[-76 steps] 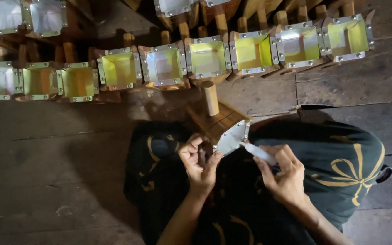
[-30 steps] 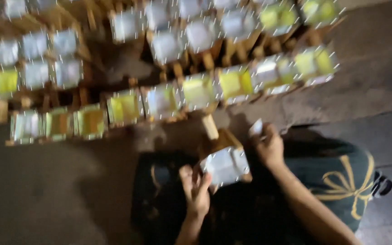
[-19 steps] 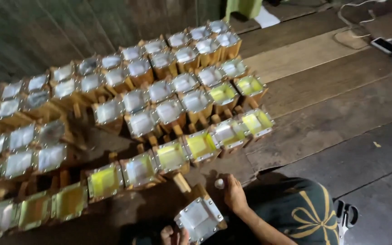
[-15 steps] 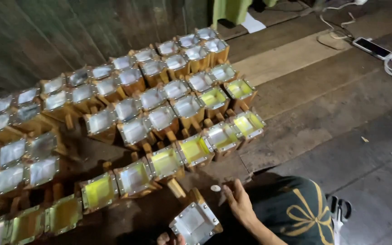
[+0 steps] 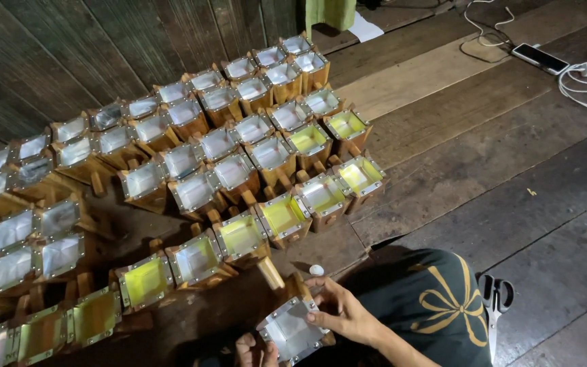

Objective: The person applies glue from a small bottle to the edges of wooden frame components and joins them together to form lantern-like boxes while sitting on a floor. They pick up individual wooden parts from a large collection, apply adhesive precisely, and press the pieces together to ensure a secure bond.

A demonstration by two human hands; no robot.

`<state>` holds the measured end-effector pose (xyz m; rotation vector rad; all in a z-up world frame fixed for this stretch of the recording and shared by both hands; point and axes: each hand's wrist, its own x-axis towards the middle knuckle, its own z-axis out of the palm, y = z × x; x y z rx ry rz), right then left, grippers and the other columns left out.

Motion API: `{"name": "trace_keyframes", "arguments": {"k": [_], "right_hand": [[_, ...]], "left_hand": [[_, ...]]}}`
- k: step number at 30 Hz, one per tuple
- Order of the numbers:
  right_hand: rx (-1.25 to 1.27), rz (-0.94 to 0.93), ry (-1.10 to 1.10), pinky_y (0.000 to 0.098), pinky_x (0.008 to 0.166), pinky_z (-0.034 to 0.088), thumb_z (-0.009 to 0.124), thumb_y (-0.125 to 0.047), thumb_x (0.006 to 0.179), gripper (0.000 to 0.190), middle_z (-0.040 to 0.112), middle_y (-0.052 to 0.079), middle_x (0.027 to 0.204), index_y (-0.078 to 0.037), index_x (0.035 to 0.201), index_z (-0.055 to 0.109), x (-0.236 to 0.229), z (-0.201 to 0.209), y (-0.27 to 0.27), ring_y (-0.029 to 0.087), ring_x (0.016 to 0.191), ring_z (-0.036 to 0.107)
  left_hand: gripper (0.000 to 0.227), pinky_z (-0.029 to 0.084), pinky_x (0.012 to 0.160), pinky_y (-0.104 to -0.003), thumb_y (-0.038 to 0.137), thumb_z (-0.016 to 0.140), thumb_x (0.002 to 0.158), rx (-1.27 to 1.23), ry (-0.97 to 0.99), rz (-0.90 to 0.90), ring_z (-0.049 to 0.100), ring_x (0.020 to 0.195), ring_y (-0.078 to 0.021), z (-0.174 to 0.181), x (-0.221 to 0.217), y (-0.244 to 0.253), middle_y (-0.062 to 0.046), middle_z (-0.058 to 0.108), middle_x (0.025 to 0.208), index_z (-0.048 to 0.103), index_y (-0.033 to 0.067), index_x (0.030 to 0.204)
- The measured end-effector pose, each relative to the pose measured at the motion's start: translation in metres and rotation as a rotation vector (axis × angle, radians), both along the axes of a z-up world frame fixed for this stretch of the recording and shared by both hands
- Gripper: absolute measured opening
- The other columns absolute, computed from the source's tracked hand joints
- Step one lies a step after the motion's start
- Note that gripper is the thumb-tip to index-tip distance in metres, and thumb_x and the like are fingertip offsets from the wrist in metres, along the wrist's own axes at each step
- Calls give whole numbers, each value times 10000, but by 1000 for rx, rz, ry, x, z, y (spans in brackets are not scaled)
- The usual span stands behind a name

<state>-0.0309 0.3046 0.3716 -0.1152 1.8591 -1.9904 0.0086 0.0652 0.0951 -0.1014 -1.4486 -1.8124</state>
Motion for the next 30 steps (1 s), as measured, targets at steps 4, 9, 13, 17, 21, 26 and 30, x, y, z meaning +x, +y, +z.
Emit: {"name": "trace_keyframes", "arguments": {"k": [4,9,13,17,21,26,30], "right_hand": [[-173,-85,23,242,658,533,847,-114,845,569,659,10,832,-78,1344,578,4,-17,-1,96,754,642],[-240,-141,-98,264,674,541,827,46,807,537,715,74,855,-85,1264,576,9,-44,1,124,760,659],[-165,-201,-128,332,741,574,834,8,777,503,798,152,960,-61,1210,588,4,-42,0,202,842,726],[79,-87,-139,308,691,514,767,-183,878,337,664,86,1031,-69,1164,630,3,-31,-2,163,822,651],[942,-44,430,430,728,473,821,-608,694,836,591,78,857,-143,1324,529,0,-12,4,265,795,548],[979,320,871,462,977,438,503,-718,883,782,538,35,1480,-224,1488,487,-2,40,-15,301,1267,504],[1047,558,1182,451,900,426,642,-654,878,728,520,2,1509,-275,1484,502,-20,18,-7,315,1317,472]], "left_hand": [[495,379,244,-269,99,767,737,379,-610,-338,502,338,-217,149,40,31,-257,709,775,446,177,1105],[652,360,252,-321,105,826,650,559,-615,-299,625,626,-308,168,41,37,-325,686,1083,428,54,1164],[477,435,312,-300,63,779,843,542,-476,-474,590,699,-233,195,39,38,-217,622,987,359,130,1059],[454,456,396,-317,35,768,841,604,-518,-372,608,763,-249,192,36,38,-206,652,1028,380,141,1051],[511,490,358,-337,-34,790,818,686,-659,-376,604,789,-241,197,33,35,-170,611,1008,387,138,1081],[527,493,821,-313,155,843,710,310,-755,-419,608,951,-147,226,35,21,-48,655,1028,479,174,1090],[607,472,860,-282,277,866,728,214,-734,-689,584,1021,-126,245,40,14,-75,626,1101,404,188,1112]]}}
